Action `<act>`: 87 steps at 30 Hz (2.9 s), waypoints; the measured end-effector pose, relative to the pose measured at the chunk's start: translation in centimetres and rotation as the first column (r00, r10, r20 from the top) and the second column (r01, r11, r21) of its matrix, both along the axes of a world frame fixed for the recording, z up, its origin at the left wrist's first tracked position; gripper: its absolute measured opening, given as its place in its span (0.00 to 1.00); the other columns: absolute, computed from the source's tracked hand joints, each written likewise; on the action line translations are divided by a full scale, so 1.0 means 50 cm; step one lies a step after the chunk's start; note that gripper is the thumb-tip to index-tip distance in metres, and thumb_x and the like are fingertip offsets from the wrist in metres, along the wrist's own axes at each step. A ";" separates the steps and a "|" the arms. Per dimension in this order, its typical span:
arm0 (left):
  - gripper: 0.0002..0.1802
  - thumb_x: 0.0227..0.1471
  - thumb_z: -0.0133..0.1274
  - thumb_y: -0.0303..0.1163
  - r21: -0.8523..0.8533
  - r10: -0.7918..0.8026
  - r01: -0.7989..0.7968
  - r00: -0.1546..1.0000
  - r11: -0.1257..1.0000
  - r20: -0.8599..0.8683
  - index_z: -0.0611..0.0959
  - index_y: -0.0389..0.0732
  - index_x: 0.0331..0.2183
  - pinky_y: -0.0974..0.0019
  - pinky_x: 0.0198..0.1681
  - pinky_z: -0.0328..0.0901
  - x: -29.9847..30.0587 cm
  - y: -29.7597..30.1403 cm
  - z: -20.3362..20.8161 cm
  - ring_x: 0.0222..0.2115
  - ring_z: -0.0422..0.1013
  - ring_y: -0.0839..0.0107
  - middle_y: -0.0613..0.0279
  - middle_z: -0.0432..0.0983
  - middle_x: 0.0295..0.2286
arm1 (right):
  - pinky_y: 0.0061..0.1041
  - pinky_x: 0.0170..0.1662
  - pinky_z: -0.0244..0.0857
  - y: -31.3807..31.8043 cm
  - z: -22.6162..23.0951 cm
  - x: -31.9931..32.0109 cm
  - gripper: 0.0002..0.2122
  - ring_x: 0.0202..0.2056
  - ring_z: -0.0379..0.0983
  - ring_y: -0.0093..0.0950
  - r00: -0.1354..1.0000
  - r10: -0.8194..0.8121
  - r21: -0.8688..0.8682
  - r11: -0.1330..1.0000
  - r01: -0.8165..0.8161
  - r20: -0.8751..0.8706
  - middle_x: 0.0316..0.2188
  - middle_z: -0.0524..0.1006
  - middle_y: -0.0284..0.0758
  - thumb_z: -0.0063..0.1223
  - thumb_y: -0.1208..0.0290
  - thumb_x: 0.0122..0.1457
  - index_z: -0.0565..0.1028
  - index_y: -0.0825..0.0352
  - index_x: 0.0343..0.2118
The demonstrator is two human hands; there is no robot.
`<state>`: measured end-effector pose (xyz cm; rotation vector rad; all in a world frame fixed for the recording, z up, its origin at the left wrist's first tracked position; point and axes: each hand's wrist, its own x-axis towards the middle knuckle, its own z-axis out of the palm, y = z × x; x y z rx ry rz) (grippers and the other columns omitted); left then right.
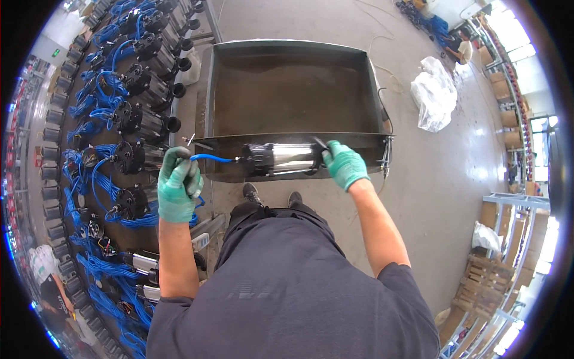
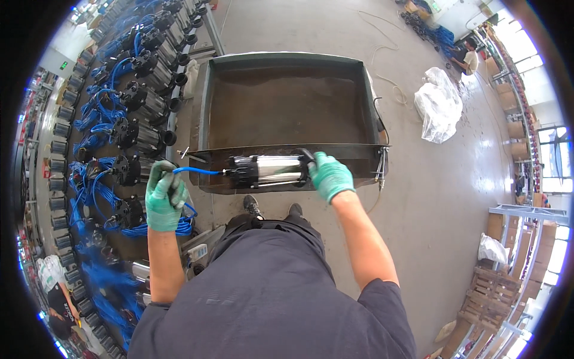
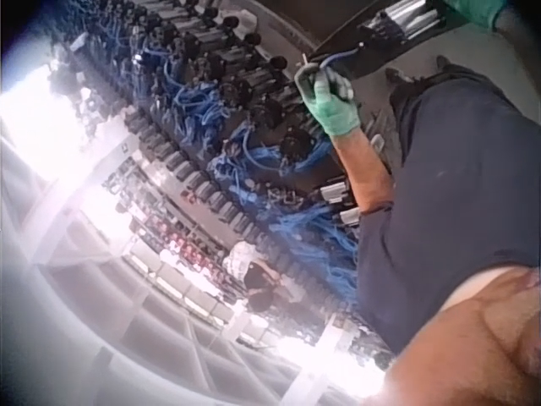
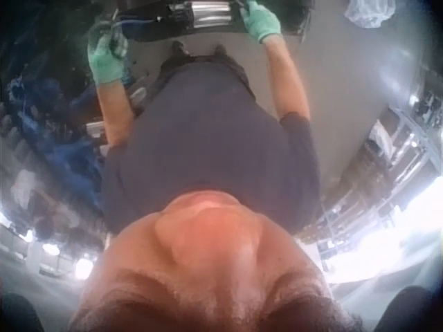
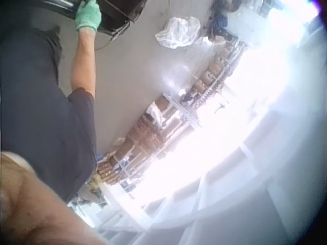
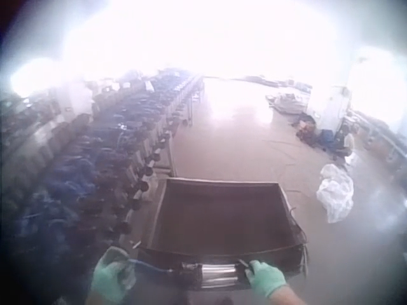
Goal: The person tests submersible pumps by connecting test fixtures to them, submerging the pumps in a water tank, and placing them onto a work table.
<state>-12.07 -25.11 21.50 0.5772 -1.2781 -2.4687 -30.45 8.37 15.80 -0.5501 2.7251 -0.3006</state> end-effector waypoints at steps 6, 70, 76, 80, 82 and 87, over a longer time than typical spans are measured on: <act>0.07 0.62 0.50 0.24 -0.155 -0.162 0.145 0.982 0.977 -0.096 0.78 0.41 0.42 0.74 0.15 0.60 -0.035 0.029 0.001 0.15 0.66 0.78 0.63 0.74 0.29 | 0.45 0.45 0.72 0.079 -0.161 -0.052 0.16 0.41 0.79 0.48 0.981 -0.194 0.074 0.978 0.194 0.003 0.37 0.82 0.49 0.46 0.61 0.66 0.75 0.61 0.53; 0.18 0.57 0.60 0.44 -0.315 0.731 -0.772 0.267 0.552 0.627 0.80 0.39 0.39 0.70 0.22 0.68 0.269 0.077 -0.346 0.20 0.70 0.76 0.65 0.74 0.27 | 0.30 0.40 0.71 0.101 -0.263 -0.097 0.16 0.36 0.75 0.29 0.934 0.165 -0.514 0.857 0.023 0.318 0.36 0.78 0.34 0.53 0.75 0.59 0.73 0.63 0.51; 0.18 0.54 0.63 0.49 -0.186 0.694 -0.819 0.312 0.542 0.649 0.81 0.46 0.25 0.65 0.15 0.59 0.259 -0.043 -0.425 0.13 0.67 0.74 0.68 0.74 0.17 | 0.23 0.25 0.72 0.099 -0.252 -0.092 0.22 0.28 0.76 0.25 0.669 0.068 -0.424 0.820 0.385 0.740 0.32 0.78 0.32 0.43 0.78 0.56 0.70 0.61 0.55; 0.10 0.56 0.60 0.35 -0.085 0.731 -0.860 0.371 0.503 0.572 0.79 0.41 0.28 0.65 0.14 0.62 0.265 -0.038 -0.439 0.12 0.69 0.71 0.63 0.74 0.17 | 0.21 0.23 0.69 0.019 -0.141 -0.032 0.20 0.23 0.73 0.24 0.571 0.064 -0.425 0.736 0.527 0.819 0.31 0.77 0.33 0.40 0.79 0.54 0.71 0.62 0.51; 0.10 0.55 0.60 0.35 -0.047 0.776 -0.878 0.395 0.477 0.491 0.79 0.40 0.31 0.65 0.18 0.66 0.313 0.006 -0.374 0.16 0.72 0.70 0.62 0.76 0.20 | 0.18 0.22 0.68 0.005 -0.121 -0.022 0.21 0.21 0.71 0.22 0.616 0.090 -0.446 0.772 0.454 0.782 0.30 0.76 0.32 0.40 0.79 0.53 0.71 0.62 0.51; 0.25 0.50 0.65 0.39 -0.062 0.848 -0.850 0.511 0.523 0.140 0.77 0.36 0.45 0.61 0.38 0.75 0.488 0.154 -0.209 0.34 0.78 0.67 0.56 0.79 0.35 | 0.20 0.21 0.67 -0.075 -0.036 0.049 0.26 0.21 0.72 0.22 0.664 0.139 -0.447 0.835 0.320 0.735 0.30 0.78 0.33 0.41 0.78 0.49 0.72 0.64 0.55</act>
